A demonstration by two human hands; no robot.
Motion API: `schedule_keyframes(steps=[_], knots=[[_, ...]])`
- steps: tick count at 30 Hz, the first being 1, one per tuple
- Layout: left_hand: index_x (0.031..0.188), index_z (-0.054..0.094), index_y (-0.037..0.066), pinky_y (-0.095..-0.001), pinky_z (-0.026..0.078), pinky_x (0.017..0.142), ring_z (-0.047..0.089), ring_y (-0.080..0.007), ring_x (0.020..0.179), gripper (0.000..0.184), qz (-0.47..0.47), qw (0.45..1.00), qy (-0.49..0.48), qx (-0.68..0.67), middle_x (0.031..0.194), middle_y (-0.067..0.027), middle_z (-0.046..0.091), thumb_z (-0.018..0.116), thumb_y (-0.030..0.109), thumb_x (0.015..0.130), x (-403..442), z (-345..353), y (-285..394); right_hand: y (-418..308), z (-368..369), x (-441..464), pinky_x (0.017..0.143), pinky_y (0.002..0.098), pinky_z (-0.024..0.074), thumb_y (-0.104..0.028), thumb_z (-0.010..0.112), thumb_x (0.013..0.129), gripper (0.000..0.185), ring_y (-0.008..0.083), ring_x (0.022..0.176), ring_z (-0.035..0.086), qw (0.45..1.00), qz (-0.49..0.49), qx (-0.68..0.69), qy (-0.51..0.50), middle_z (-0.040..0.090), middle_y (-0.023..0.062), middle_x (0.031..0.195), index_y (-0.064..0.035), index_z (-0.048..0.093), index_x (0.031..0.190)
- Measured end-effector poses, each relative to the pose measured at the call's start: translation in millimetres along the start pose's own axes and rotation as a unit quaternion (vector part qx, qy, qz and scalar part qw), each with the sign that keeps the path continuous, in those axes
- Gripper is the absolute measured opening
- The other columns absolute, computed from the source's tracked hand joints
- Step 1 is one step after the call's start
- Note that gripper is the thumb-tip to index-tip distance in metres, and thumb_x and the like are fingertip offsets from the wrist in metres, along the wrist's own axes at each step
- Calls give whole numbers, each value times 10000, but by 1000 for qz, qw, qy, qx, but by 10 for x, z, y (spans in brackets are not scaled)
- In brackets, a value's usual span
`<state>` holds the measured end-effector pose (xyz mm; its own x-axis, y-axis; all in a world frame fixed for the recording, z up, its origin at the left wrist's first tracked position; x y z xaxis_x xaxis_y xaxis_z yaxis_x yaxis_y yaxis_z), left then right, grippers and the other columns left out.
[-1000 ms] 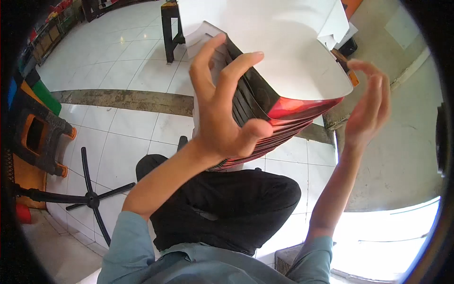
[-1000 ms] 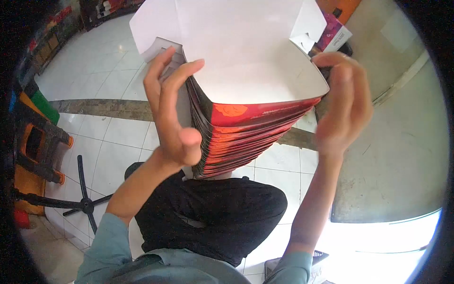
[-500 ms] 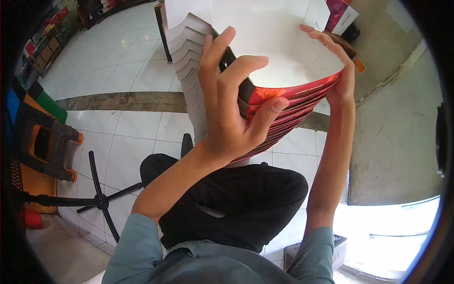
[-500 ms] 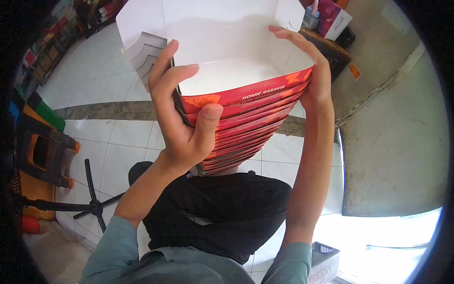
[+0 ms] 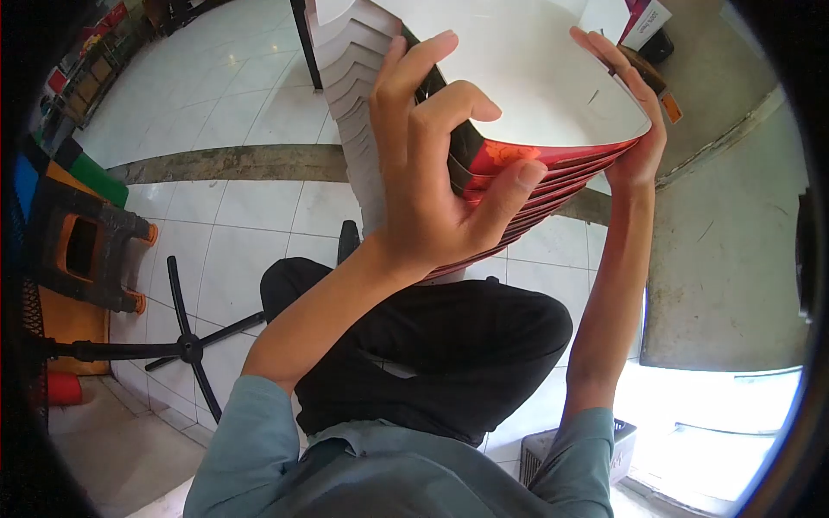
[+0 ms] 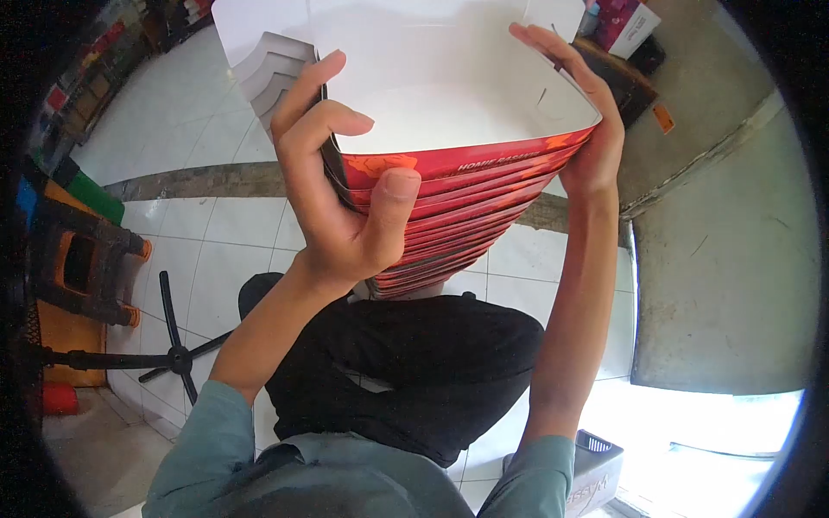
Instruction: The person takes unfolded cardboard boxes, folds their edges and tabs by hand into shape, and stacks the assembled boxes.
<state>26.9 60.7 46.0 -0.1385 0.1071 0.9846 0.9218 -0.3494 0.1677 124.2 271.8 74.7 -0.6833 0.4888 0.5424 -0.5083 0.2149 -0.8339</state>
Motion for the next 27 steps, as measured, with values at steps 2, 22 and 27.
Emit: schedule_keyframes(steps=[2, 22, 27], knots=[[1151, 460, 35, -506, 279, 1048, 401, -338, 1234, 500, 19, 999, -18, 20, 1333, -261, 408, 636, 417, 879, -22, -1, 15, -3, 10, 1, 1110, 349, 323, -306, 289, 985, 548, 246, 1322, 449, 998, -39, -4, -39, 494, 165, 1418, 46, 480, 1360], [1508, 59, -33, -668, 77, 1107, 41, -492, 1434, 804, -674, 730, -106, -55, 1539, -327, 61, 237, 566, 1001, -2403, 176, -292, 2273, -357, -2334, 1001, 585, 432, -424, 370, 1002, 508, 362, 1246, 509, 890, 376, 195, 167, 552, 150, 1324, -85, 479, 1365], [1530, 58, 47, -712, 57, 1083, 24, -506, 1434, 920, -708, 691, -118, -87, 1546, -325, 27, 292, 698, 924, -2614, 475, -412, 2131, -375, -2341, 964, 618, 450, -498, 341, 981, 599, 383, 1254, 498, 905, 344, 148, 200, 468, 140, 1425, -103, 414, 1426]])
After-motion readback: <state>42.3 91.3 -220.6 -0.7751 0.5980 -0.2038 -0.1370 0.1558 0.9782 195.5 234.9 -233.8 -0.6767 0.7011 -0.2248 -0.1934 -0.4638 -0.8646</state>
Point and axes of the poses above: each hand's wrist, its own x-axis towards the middle knuckle, its own z-axis out of the palm, y = z × x, the point moved 5 cm from there along x, towards the middle knuckle
